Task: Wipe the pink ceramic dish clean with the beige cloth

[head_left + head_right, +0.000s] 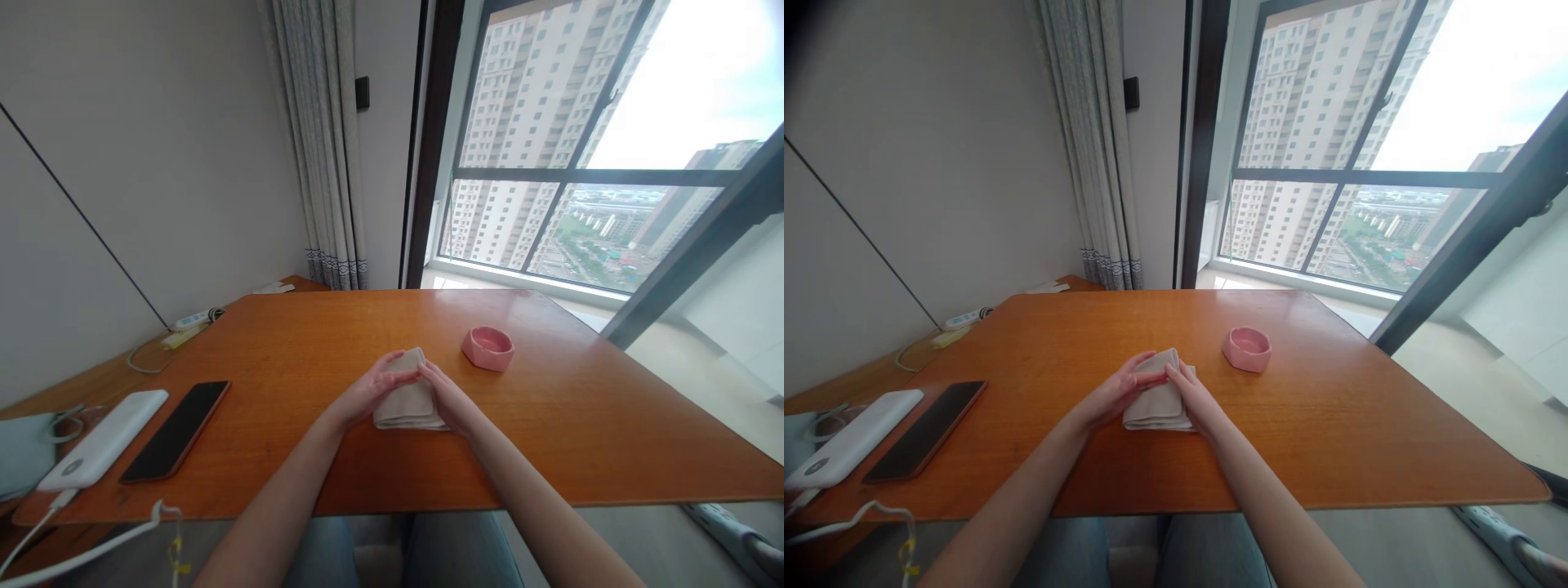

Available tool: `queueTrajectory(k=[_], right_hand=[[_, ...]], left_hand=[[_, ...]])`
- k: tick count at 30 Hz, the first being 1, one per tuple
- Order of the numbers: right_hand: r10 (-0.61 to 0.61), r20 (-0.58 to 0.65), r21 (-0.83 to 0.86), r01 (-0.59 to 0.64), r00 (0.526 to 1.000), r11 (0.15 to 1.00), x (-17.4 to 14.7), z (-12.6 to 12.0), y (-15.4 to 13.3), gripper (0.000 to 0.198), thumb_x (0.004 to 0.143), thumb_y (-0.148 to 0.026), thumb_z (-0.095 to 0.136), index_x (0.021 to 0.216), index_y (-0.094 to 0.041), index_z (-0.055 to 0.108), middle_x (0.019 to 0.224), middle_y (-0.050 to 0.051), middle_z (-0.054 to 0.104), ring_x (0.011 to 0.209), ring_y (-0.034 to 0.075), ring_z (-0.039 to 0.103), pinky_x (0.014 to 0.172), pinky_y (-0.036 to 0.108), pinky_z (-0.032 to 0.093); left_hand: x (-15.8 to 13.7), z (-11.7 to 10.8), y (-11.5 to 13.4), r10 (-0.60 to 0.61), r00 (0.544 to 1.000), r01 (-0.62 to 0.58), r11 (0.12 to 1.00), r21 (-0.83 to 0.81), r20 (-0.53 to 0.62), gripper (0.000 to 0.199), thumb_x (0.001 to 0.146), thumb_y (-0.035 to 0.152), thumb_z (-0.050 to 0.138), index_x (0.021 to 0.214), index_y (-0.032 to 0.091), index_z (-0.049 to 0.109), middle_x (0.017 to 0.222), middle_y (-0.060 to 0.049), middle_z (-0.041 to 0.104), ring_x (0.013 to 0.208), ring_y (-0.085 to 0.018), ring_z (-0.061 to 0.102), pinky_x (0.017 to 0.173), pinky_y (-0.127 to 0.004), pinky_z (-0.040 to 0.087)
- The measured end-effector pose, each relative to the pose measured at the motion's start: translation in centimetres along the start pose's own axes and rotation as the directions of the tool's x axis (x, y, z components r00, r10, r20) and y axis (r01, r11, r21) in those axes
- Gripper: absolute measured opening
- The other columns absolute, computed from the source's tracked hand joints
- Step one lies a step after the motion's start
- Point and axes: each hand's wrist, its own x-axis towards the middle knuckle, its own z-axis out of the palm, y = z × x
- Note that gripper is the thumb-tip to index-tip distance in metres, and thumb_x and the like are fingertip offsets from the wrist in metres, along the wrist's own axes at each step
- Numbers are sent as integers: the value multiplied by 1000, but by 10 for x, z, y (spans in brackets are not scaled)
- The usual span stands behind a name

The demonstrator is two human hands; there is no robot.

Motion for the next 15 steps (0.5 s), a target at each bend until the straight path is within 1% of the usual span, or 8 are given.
queueTrajectory(k=[2, 4, 5, 6, 8, 10, 13, 15], right_hand=[[17, -36, 2, -17, 999, 1000, 0, -8, -1, 77, 76, -40, 63, 142, -22, 28, 115, 9, 64, 101, 23, 63, 86, 35, 52], [31, -77, -32, -33, 997, 999, 2, -16, 2, 93, 70, -28, 66, 145, -21, 12, 113, 8, 64, 96, 21, 65, 84, 34, 53], [21, -89, -62, -27, 996, 998, 3, -19, 4, 97, 68, -23, 65, 146, -21, 7, 112, 7, 64, 93, 21, 65, 82, 34, 53], [7, -97, -93, -16, 995, 996, 4, -23, 6, 98, 67, -20, 63, 146, -21, 5, 113, 7, 64, 91, 20, 66, 81, 34, 53], [-31, -121, -154, 12, 992, 988, 7, -29, 10, 95, 66, -16, 58, 146, -21, 6, 113, 6, 63, 89, 19, 66, 81, 34, 53], [-59, -144, -199, 30, 988, 980, 9, -33, 13, 91, 67, -14, 55, 146, -20, 9, 112, 6, 64, 90, 18, 66, 83, 34, 52], [-87, -161, -273, 40, 983, 961, 10, -38, 16, 84, 69, -12, 51, 145, -20, 16, 106, 6, 66, 94, 18, 65, 84, 34, 51], [-115, -185, -390, 34, 976, 920, 10, -41, 18, 79, 69, -12, 51, 143, -19, 23, 103, 6, 67, 94, 19, 65, 84, 33, 51]], left_hand=[[-1, 0, -4, -32, 999, 30, 995, 90, 18, 63, 86, 52, 48, 137, 19, 29, 125, -18, 57, 122, -27, 49, 103, -46, 33], [-1, -2, -4, -35, 999, 43, 939, 342, -28, 57, 86, 49, 49, 134, 20, 35, 126, -16, 57, 119, -26, 51, 102, -45, 36], [-2, -2, -3, -12, 998, 38, 868, 496, -55, 54, 86, 47, 52, 131, 20, 41, 126, -14, 57, 119, -26, 51, 102, -44, 36], [-2, -3, -2, 21, 998, 27, 771, 636, -67, 50, 85, 45, 53, 128, 21, 46, 128, -13, 55, 120, -25, 50, 104, -43, 34], [-2, -5, -1, 81, 996, -7, 570, 822, -48, 44, 85, 42, 53, 123, 20, 53, 131, -11, 52, 124, -25, 45, 108, -42, 29], [-2, -7, 0, 69, 998, -22, 440, 898, -9, 43, 88, 40, 48, 125, 20, 53, 137, -10, 48, 129, -24, 40, 112, -42, 23], [-4, -12, -3, -39, 999, 11, 341, 940, 3, 50, 89, 40, 44, 134, 20, 45, 145, -11, 38, 135, -24, 30, 114, -44, 16], [-5, -15, -6, -120, 993, 50, 288, 956, -16, 56, 87, 44, 45, 138, 20, 41, 149, -10, 30, 139, -25, 22, 114, -47, 13]])
